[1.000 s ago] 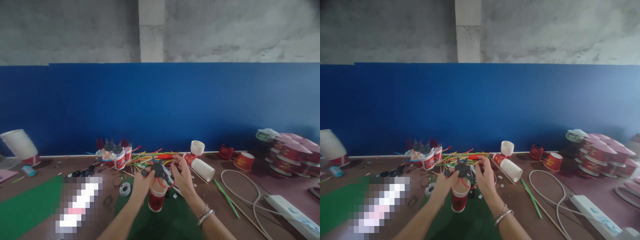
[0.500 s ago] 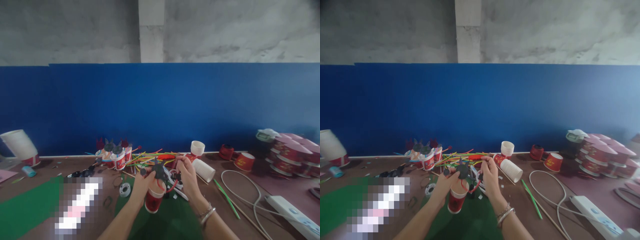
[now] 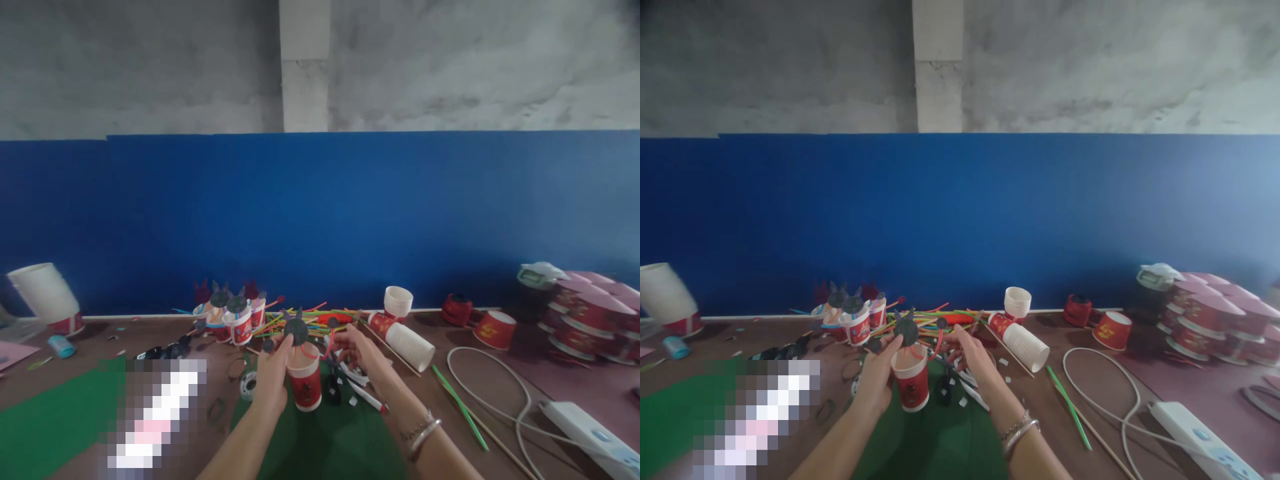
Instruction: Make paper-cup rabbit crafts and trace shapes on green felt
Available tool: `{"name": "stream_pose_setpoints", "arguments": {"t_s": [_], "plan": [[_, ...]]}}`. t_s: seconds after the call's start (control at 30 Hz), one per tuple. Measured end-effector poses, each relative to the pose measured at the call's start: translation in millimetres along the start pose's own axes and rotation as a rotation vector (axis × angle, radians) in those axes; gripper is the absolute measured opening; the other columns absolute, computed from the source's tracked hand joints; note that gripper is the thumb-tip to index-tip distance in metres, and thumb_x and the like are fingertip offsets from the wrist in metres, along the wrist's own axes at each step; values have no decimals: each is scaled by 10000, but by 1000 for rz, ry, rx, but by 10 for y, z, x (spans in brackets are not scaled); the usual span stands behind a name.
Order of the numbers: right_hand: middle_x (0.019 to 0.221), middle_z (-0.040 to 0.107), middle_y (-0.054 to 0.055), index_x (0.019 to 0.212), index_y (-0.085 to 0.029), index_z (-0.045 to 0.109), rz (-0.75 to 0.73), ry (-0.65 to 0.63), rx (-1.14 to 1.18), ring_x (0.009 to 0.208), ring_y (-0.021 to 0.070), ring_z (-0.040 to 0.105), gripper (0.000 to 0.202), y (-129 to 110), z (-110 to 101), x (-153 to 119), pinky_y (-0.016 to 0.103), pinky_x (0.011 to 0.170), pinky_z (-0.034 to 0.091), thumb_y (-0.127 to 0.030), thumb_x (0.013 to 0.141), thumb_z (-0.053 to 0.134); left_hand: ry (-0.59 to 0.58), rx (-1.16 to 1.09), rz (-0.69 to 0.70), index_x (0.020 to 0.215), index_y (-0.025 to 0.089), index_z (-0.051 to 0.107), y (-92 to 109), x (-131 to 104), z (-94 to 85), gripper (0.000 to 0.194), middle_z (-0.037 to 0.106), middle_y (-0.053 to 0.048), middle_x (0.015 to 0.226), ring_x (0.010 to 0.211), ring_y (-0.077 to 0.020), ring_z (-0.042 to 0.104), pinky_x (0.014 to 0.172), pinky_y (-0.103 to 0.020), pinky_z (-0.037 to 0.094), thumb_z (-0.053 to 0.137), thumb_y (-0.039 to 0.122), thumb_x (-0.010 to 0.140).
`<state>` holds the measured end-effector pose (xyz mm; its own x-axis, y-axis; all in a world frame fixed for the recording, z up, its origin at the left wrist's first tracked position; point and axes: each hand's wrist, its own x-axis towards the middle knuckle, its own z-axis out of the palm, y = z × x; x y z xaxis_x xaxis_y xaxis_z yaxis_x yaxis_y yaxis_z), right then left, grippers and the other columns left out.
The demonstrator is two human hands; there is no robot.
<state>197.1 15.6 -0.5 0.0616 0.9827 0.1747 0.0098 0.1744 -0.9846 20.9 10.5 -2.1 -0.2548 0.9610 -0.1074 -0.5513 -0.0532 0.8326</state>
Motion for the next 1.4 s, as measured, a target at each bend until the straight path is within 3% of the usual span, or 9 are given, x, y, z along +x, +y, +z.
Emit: {"name": "stream_pose_setpoints", "arguments": {"t_s": [0.1,0.27,0.43,0.6,0.7,0.87,1.13,1.4], "plan": [[579,614,3,756,-179,681,32,-124,-125,508,133,545,353,-27,85,-79,200,402,345,-480,808,503,7,-13,35,764,151,621,-24,-2,-1,344,696,-16,639,640,-210,673,676,-335,513,794,320,519],[544,533,-34,578,-190,569,-99,-105,-221,381,88,447,358,-6,219,-149,216,377,330,-487,778,556,-147,5,41,804,143,633,-71,-64,29,317,717,-51,750,779,-235,679,741,-336,508,766,349,604],[583,573,-5,688,-182,616,42,-1,81,523,159,574,354,-18,225,-131,283,520,489,-535,699,634,-325,-29,21,1007,161,626,17,-105,47,424,710,-91,950,893,-243,658,811,-344,491,727,402,673],[668,627,15,767,-182,634,69,35,370,637,173,623,346,-58,166,-98,297,649,520,-512,676,687,-541,-11,-61,1160,191,567,-2,-83,-11,666,661,-112,1107,1023,-271,607,899,-366,450,814,363,566],[710,648,20,789,-178,647,70,72,433,672,168,628,331,-74,158,-96,285,682,518,-483,676,706,-539,32,-99,1183,206,540,-88,-56,-49,755,651,-103,1130,1072,-272,578,922,-372,427,849,324,505],[705,675,20,815,-155,678,92,48,404,631,147,614,344,-139,169,-132,262,653,502,-417,613,773,-480,173,-90,1164,183,556,-156,-21,-89,691,665,-119,1099,1029,-269,593,898,-368,424,828,337,548],[679,683,18,801,-149,682,137,-24,459,598,121,609,318,-200,194,-173,231,623,487,-344,582,804,-666,200,-115,1018,133,665,-78,-84,-69,541,694,-123,981,922,-256,609,840,-347,432,822,351,548],[699,679,31,852,-145,674,95,-115,388,612,123,591,329,-194,169,-183,243,623,471,-361,627,781,-730,335,-80,1058,140,655,58,-59,-97,622,692,-95,974,933,-254,592,861,-347,417,835,343,498]]}}
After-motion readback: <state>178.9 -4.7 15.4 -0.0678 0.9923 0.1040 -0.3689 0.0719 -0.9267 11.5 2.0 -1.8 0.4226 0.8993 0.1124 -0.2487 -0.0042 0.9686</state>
